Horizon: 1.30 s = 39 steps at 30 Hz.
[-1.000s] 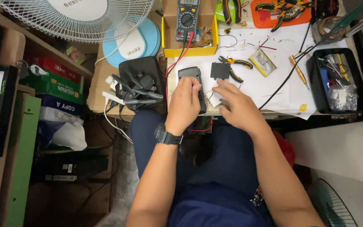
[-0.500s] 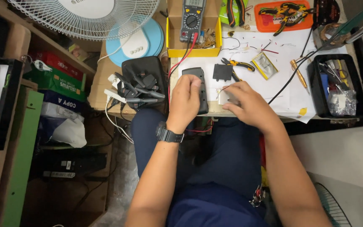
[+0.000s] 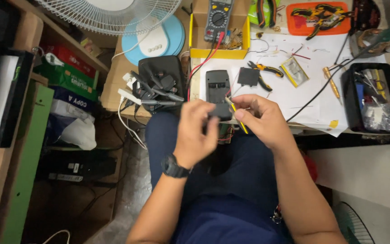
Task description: The person strips the insulation from a wire using pliers, then opens a black carrying case to retrieve a black electronic device. They remove the back cover of the device and insert a small white rectangular battery into the battery compartment.
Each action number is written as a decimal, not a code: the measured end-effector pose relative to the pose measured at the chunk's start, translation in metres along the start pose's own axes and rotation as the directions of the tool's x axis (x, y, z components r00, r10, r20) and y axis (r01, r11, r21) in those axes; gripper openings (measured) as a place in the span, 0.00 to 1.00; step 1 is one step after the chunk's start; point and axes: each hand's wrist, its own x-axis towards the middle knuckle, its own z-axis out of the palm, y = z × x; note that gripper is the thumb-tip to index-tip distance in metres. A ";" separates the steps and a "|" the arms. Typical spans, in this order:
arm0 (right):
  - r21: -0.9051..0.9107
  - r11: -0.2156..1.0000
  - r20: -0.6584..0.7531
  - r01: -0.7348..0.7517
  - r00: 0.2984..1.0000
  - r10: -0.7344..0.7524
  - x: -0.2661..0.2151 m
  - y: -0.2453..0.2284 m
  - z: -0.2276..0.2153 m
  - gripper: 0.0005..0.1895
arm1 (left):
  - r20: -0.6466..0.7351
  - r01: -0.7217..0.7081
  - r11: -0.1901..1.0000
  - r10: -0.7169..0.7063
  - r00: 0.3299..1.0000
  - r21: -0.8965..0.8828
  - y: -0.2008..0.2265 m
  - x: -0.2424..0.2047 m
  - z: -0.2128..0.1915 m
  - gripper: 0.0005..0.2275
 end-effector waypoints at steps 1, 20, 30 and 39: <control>-0.048 0.999 -0.019 0.018 1.000 -0.019 0.003 0.000 0.007 0.20 | 0.082 -0.060 0.996 0.054 0.995 0.068 -0.001 -0.008 0.001 0.18; -0.129 0.990 0.038 0.066 0.997 -0.061 -0.010 -0.052 0.058 0.12 | -0.086 0.381 0.703 -0.531 0.843 -0.600 -0.003 -0.031 0.030 0.48; -0.456 0.828 -0.178 0.327 0.878 -0.445 0.035 -0.050 -0.006 0.09 | 0.021 0.430 0.423 -0.693 0.720 -0.797 -0.018 0.002 -0.007 0.43; -0.360 0.919 0.023 0.160 0.986 -0.162 0.053 -0.062 0.018 0.08 | -0.084 0.473 0.572 -0.692 0.717 -0.670 -0.049 0.003 0.011 0.35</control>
